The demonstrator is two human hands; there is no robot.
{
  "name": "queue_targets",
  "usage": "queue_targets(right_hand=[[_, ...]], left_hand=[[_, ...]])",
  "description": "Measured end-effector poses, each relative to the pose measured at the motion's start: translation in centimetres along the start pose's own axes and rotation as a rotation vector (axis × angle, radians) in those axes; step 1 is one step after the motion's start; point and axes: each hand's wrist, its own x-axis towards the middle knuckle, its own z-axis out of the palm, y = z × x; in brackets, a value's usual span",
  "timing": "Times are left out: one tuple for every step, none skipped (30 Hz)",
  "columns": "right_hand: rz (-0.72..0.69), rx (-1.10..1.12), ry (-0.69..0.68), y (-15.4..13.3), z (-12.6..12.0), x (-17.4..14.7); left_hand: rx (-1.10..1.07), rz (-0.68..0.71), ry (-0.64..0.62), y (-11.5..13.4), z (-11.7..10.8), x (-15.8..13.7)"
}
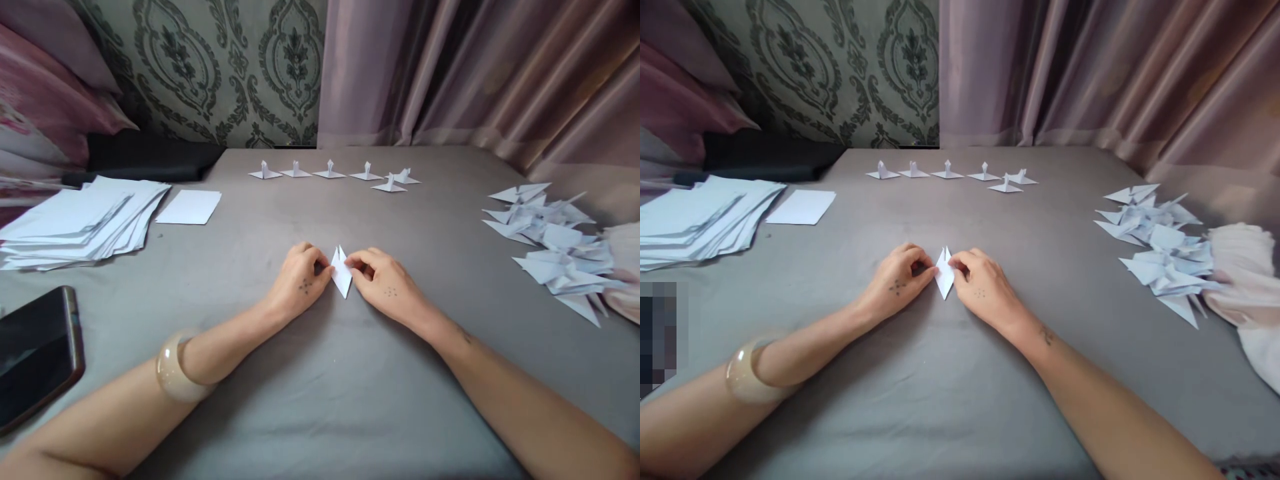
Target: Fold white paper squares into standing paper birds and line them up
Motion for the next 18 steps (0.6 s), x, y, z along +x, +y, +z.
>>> queue_targets(right_hand=[[-0.023,-0.033,-0.017,0.1,-0.1,-0.1],[-0.042,-0.066,-0.038,0.2,-0.2,-0.1],[-0.056,-0.092,-0.061,0.2,-0.4,-0.2],[-0.066,-0.109,-0.085,0.3,-0.6,-0.2],[-0.073,-0.117,-0.106,0.3,-0.8,-0.3],[-0.078,-0.118,-0.127,0.4,-1.0,-0.3],[-0.081,-0.117,-0.146,0.4,-1.1,-0.3],[-0.082,-0.117,-0.161,0.4,-1.3,-0.3],[-0.082,-0.118,-0.172,0.4,-1.4,-0.3],[-0.081,-0.12,-0.18,0.4,-1.5,-0.3],[-0.081,-0.123,-0.186,0.4,-1.6,-0.3],[-0.081,-0.126,-0.193,0.4,-1.7,-0.4],[-0.082,-0.13,-0.199,0.4,-1.7,-0.4],[-0.084,-0.134,-0.205,0.5,-1.8,-0.4],[-0.087,-0.138,-0.212,0.5,-1.8,-0.4],[-0.091,-0.142,-0.218,0.5,-1.8,-0.4],[-0.095,-0.147,-0.223,0.5,-1.9,-0.5],[-0.099,-0.153,-0.224,0.5,-1.8,-0.5]], left_hand=[[-0.003,0.025,0.01,-0.2,0.1,-0.1],[-0.006,0.061,0.011,-0.3,0.1,-0.2],[-0.004,0.1,0.002,-0.3,0.1,-0.3],[0.004,0.133,-0.017,-0.4,0.0,-0.5],[0.019,0.153,-0.042,-0.3,-0.1,-0.6],[0.037,0.159,-0.067,-0.3,-0.2,-0.7],[0.052,0.153,-0.088,-0.2,-0.4,-0.8],[0.058,0.142,-0.105,-0.2,-0.6,-0.9],[0.057,0.132,-0.119,-0.2,-0.8,-0.9],[0.051,0.13,-0.135,-0.3,-0.9,-0.8],[0.047,0.137,-0.153,-0.4,-1.0,-0.8],[0.048,0.153,-0.168,-0.6,-1.1,-0.7],[0.057,0.176,-0.177,-0.8,-1.2,-0.6],[0.076,0.205,-0.177,-1.0,-1.2,-0.5],[0.107,0.238,-0.171,-1.2,-1.2,-0.5],[0.147,0.278,-0.161,-1.3,-1.2,-0.4],[0.198,0.324,-0.149,-1.3,-1.3,-0.4],[0.256,0.38,-0.14,-1.3,-1.3,-0.5]])
